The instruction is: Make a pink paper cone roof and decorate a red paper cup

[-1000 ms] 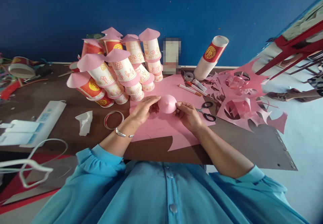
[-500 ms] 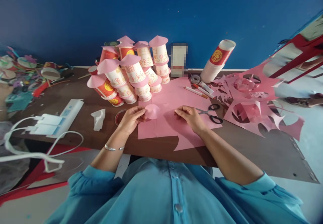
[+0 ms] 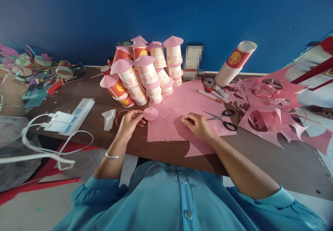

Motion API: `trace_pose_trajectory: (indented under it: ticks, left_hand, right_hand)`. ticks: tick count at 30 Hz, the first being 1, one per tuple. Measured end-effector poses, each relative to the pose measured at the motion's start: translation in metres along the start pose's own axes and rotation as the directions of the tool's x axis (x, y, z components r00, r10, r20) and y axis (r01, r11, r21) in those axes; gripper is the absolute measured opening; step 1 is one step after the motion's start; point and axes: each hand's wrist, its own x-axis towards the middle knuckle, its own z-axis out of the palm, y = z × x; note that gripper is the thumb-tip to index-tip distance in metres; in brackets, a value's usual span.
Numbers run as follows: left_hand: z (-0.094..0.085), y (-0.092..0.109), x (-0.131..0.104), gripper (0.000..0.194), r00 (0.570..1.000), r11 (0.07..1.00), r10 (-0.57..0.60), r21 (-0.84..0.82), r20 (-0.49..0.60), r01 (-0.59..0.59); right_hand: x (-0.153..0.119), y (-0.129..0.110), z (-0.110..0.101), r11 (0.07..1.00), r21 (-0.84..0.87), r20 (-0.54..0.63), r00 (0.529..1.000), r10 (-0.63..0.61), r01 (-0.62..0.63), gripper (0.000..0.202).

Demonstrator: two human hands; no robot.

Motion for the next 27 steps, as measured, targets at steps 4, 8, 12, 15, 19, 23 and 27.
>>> trace_pose_trajectory:
  ticks: [4, 8, 12, 15, 19, 23, 27]
  left_hand:
    - [-0.01, -0.003, -0.001, 0.051, 0.998, 0.998, 0.045, 0.042, -0.045, -0.043]
    - [-0.018, -0.008, -0.002, 0.048, 0.993, 0.989, 0.094, 0.123, -0.076, -0.084]
    - [-0.028, -0.016, -0.006, 0.042, 0.969, 0.923, 0.219, 0.345, -0.115, -0.168]
    - [-0.034, -0.019, -0.011, 0.036, 0.942, 0.808, 0.318, 0.551, -0.108, -0.21]
    - [-0.023, -0.015, -0.03, 0.017, 0.83, 0.584, 0.558, 0.702, 0.017, -0.407]
    - [0.014, -0.009, -0.059, 0.016, 0.687, 0.389, 0.636, 0.623, 0.351, -0.679]
    - [0.053, -0.011, -0.072, 0.024, 0.496, 0.173, 0.547, 0.488, 0.675, -0.855]
  right_hand:
    - [-0.002, 0.001, 0.003, 0.987, -0.101, 0.026, 0.992, -0.12, 0.122, 0.02]
    - [-0.002, 0.005, 0.004, 0.961, -0.191, 0.068, 0.979, -0.19, 0.2, 0.02]
    - [-0.003, 0.009, 0.004, 0.932, -0.261, 0.074, 0.968, -0.239, 0.25, 0.019]
    - [-0.003, 0.011, 0.003, 0.912, -0.313, 0.062, 0.964, -0.26, 0.266, 0.017]
    - [-0.003, 0.013, 0.002, 0.884, -0.395, 0.046, 0.966, -0.253, 0.25, 0.015]
    - [-0.004, 0.015, 0.002, 0.856, -0.455, 0.032, 0.966, -0.258, 0.244, 0.016]
    - [-0.002, 0.013, 0.003, 0.838, -0.482, 0.032, 0.961, -0.275, 0.256, 0.016]
